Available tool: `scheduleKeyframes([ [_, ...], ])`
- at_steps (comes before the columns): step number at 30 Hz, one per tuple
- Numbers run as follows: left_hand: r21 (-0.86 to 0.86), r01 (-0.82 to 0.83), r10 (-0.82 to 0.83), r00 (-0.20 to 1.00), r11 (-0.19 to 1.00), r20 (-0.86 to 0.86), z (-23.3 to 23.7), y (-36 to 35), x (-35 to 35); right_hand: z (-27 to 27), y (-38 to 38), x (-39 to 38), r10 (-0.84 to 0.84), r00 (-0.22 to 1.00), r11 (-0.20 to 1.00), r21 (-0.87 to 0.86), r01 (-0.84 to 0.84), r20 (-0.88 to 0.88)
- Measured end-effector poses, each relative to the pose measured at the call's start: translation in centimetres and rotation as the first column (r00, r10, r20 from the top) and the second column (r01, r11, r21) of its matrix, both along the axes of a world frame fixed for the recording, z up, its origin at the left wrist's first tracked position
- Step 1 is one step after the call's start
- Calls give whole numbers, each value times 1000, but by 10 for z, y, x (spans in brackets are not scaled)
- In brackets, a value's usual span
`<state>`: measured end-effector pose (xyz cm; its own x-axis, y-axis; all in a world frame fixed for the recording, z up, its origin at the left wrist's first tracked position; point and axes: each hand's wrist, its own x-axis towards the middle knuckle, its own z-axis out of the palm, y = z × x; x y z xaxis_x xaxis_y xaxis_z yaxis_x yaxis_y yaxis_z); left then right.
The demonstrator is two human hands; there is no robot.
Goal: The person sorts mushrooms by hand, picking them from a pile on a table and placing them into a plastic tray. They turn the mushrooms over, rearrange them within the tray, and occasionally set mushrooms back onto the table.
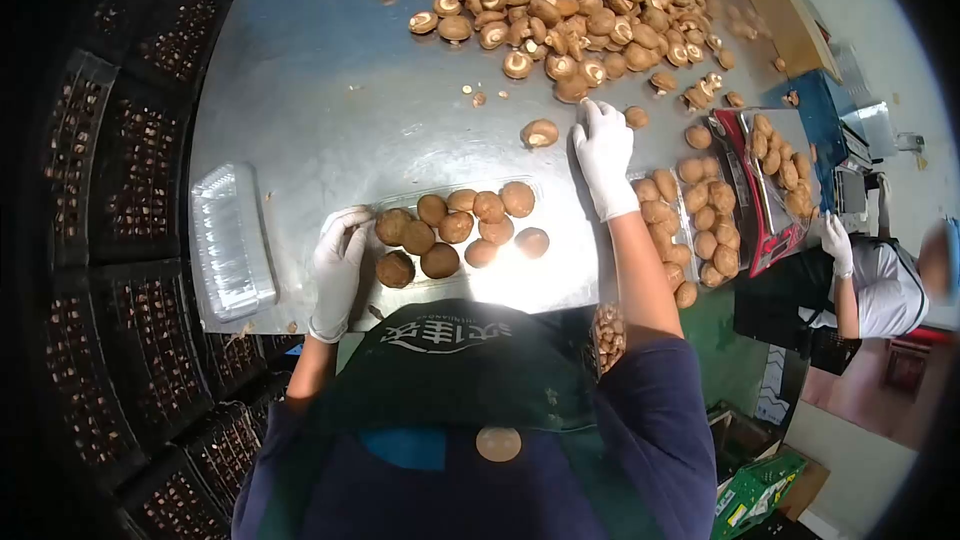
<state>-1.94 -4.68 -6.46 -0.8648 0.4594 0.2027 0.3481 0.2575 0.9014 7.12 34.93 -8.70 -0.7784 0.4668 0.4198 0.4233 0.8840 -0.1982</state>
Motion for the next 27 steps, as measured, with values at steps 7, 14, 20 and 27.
scheduleKeyframes([
  [7,58,142,-139,989,988,-53,35,43,-23,13,-41,40,118,992,990,-80,-114,45],
  [14,-61,336,-337,884,940,-324,46,96,-29,46,-65,56,149,989,935,-328,-132,26],
  [20,-105,133,-144,984,986,-103,60,44,-6,90,-122,81,123,992,815,-572,-94,12],
  [27,-186,-88,77,995,979,-64,16,-23,3,54,-146,90,180,984,880,-447,-160,1],
])
